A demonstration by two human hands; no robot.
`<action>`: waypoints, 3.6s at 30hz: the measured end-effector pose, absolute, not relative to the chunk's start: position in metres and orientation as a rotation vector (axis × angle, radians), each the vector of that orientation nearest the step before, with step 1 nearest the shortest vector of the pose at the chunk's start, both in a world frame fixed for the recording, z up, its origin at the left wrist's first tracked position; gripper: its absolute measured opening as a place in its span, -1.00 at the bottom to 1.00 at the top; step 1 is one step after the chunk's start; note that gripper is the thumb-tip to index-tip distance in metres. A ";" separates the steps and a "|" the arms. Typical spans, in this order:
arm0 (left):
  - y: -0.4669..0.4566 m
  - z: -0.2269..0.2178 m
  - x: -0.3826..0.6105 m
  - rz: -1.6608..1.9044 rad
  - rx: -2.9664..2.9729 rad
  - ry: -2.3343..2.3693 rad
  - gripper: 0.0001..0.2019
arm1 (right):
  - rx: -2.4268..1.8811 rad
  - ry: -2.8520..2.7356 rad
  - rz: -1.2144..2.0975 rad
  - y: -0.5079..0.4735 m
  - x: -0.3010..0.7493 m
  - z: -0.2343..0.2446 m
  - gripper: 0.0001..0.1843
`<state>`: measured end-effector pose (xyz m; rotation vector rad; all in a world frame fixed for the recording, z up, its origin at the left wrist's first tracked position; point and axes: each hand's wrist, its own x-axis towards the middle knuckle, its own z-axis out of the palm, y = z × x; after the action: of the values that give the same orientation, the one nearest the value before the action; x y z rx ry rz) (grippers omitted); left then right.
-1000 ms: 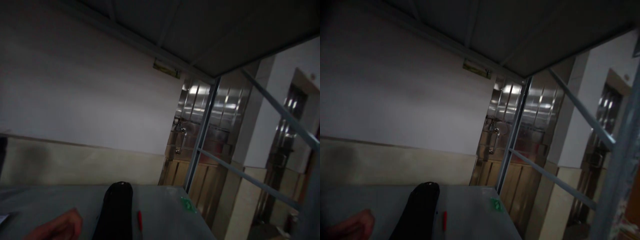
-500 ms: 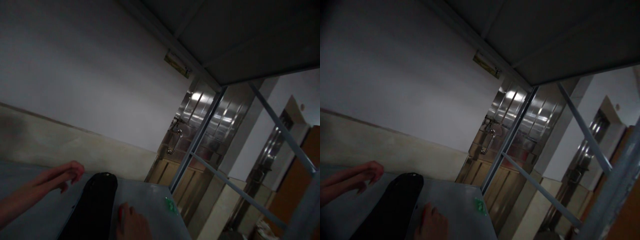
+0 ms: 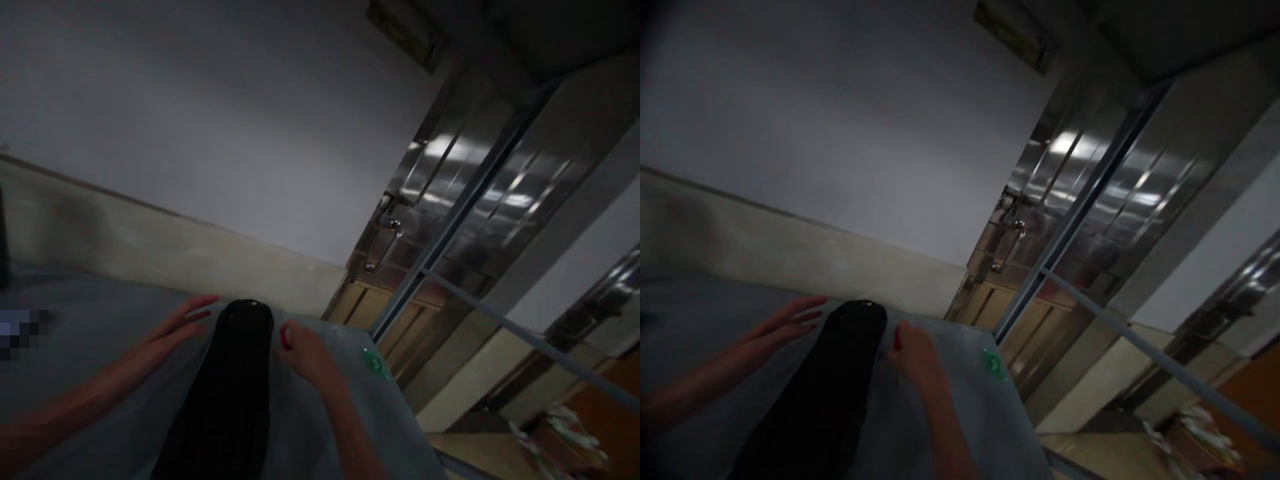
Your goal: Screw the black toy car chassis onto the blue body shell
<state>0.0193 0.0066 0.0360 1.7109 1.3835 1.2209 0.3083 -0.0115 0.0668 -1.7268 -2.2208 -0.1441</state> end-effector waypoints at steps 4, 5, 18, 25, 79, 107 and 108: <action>-0.011 0.027 0.035 1.139 1.141 1.025 -0.18 | -1.678 -1.923 0.162 0.004 0.316 0.060 -0.76; -0.012 0.022 0.037 1.168 1.120 0.995 -0.16 | -1.631 -1.833 0.193 0.005 0.317 0.056 -0.77; -0.010 0.000 0.033 1.107 1.209 0.749 0.09 | -1.173 -1.480 -0.016 -0.018 0.308 0.071 -0.66; -0.010 -0.002 0.031 1.115 1.245 0.808 0.00 | -1.017 -1.583 0.010 -0.029 0.291 0.070 -0.71; -0.017 0.011 0.031 1.094 1.278 0.872 -0.15 | -1.012 -1.902 -0.037 -0.033 0.298 0.075 -0.71; -0.015 0.008 0.031 1.095 1.302 0.876 -0.09 | -1.035 -1.921 -0.039 -0.036 0.296 0.074 -0.78; -0.016 0.009 0.031 1.098 1.303 0.876 -0.09 | -1.023 -1.917 -0.043 -0.035 0.295 0.073 -0.78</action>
<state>0.0311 -0.0156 0.0087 1.3030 0.8756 1.0977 0.2953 -0.0350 0.0732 -1.0233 -1.9174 -0.0425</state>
